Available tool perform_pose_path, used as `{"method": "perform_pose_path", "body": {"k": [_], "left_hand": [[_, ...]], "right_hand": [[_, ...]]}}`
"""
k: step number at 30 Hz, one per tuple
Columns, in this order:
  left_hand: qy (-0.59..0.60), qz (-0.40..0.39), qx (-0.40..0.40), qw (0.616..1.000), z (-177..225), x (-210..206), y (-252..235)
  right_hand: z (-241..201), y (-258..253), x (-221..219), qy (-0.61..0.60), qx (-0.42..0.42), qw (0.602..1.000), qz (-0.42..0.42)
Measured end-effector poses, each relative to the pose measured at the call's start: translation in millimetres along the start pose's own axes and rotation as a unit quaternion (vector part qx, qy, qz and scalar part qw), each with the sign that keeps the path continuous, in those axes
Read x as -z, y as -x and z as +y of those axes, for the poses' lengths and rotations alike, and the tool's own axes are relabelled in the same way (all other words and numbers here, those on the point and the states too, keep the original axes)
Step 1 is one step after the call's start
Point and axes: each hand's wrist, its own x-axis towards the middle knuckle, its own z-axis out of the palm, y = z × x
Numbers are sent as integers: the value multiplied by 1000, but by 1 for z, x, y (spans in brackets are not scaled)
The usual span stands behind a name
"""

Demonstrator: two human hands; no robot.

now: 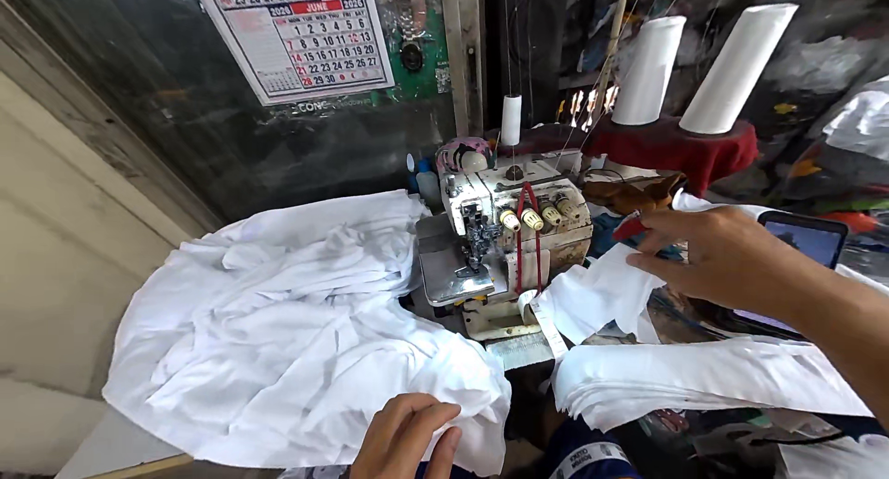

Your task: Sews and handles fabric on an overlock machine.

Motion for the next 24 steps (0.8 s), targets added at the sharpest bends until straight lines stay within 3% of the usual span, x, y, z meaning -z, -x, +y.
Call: {"method": "perform_pose_path", "body": {"k": [5, 7, 9, 11, 14, 15, 16, 17, 19, 21, 22, 24], "left_hand": [[40, -51, -28, 997, -2, 13, -15], [117, -49, -39, 991, 11, 11, -33], [267, -1, -14, 963, 32, -16, -53], [473, -4, 78, 878, 53, -68, -63], [770, -127, 170, 602, 68, -126, -56], [796, -123, 185, 563, 71, -132, -51], [793, -105, 189, 570, 71, -133, -48], [768, -89, 198, 602, 69, -130, -47], [629, -109, 185, 747, 55, -113, -50], [408, -194, 101, 886, 41, -87, -61], [296, -254, 62, 919, 39, -73, -68], [132, -355, 8, 925, 48, -46, -85]], "right_hand": [[-27, -6, 22, 14, 51, 998, -37], [-40, -6, 30, 28, 86, 995, -44], [-55, -3, 34, 15, 119, 992, -32], [-69, 4, 34, -25, 120, 992, -35], [-80, 31, 9, -120, 66, 990, -16], [-80, 46, -5, -156, 30, 987, -3], [-77, 64, -21, -188, -12, 982, 12], [-75, 83, -36, -216, -53, 974, 31], [-79, 119, -61, -278, -120, 952, 39], [-91, 129, -75, -347, -145, 926, -18], [-96, 126, -85, -383, -129, 914, -42], [-106, 110, -104, -414, -90, 905, -50]]}}
